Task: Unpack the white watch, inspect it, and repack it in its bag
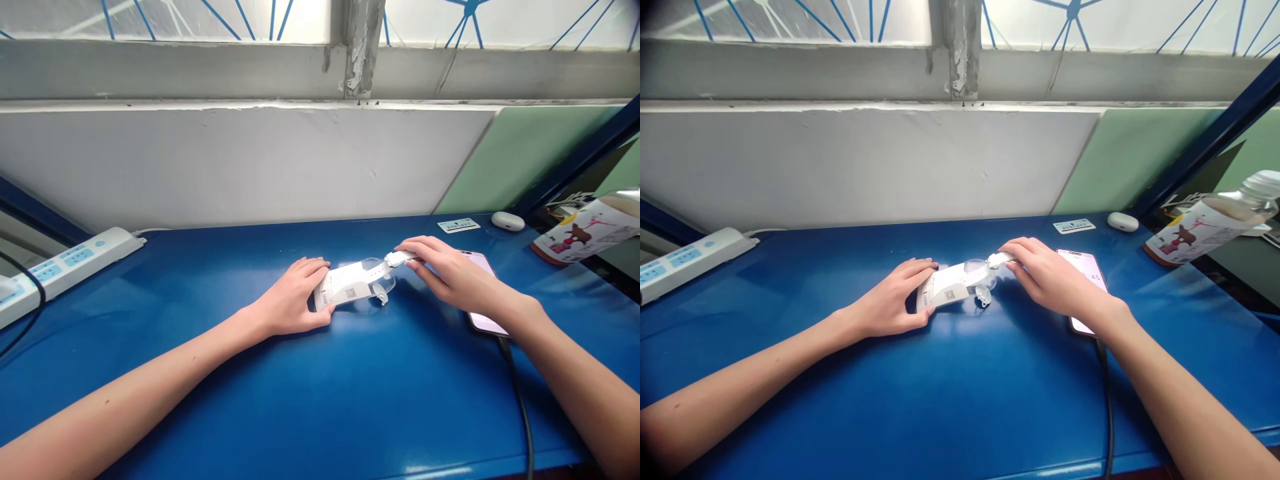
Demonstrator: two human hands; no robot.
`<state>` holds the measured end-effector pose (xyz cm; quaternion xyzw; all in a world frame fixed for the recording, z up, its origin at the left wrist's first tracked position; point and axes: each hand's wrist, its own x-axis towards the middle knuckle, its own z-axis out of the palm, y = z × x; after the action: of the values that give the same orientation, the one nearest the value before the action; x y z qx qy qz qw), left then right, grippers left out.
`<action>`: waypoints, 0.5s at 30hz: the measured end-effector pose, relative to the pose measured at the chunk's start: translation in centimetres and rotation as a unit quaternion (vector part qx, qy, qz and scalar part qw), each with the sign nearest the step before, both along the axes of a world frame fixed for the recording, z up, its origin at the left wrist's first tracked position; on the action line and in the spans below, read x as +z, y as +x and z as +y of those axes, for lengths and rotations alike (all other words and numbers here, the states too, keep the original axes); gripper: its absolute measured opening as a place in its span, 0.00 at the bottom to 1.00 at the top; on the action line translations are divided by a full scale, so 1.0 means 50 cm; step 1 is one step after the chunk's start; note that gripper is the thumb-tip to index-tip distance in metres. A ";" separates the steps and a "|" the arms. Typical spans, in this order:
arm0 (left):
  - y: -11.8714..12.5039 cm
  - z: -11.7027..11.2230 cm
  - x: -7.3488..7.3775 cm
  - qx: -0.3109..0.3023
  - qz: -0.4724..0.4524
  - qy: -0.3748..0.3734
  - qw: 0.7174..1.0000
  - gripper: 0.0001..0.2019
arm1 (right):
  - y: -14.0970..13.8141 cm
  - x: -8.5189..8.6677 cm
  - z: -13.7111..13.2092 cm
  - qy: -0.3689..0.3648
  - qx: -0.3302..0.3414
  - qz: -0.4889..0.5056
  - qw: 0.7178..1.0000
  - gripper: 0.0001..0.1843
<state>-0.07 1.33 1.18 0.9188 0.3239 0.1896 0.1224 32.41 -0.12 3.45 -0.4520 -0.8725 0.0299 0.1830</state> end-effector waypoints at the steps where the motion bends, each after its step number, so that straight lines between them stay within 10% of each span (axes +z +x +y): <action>1: 0.000 0.000 0.001 0.001 0.001 0.000 1.000 0.24 | 0.001 0.001 0.002 0.013 -0.008 0.010 1.000 0.18; 9: -0.004 -0.004 -0.002 -0.001 0.023 0.009 1.000 0.31 | 0.007 0.016 0.010 0.161 -0.162 0.118 0.966 0.17; 15: 0.000 -0.014 0.026 0.031 -0.136 0.088 0.986 0.33 | -0.023 0.007 -0.008 0.188 -0.134 0.145 0.962 0.17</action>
<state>-0.08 0.60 2.50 0.8812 0.3146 0.3441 0.0783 31.27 -0.54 3.81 -0.5130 -0.7578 -0.0946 0.3918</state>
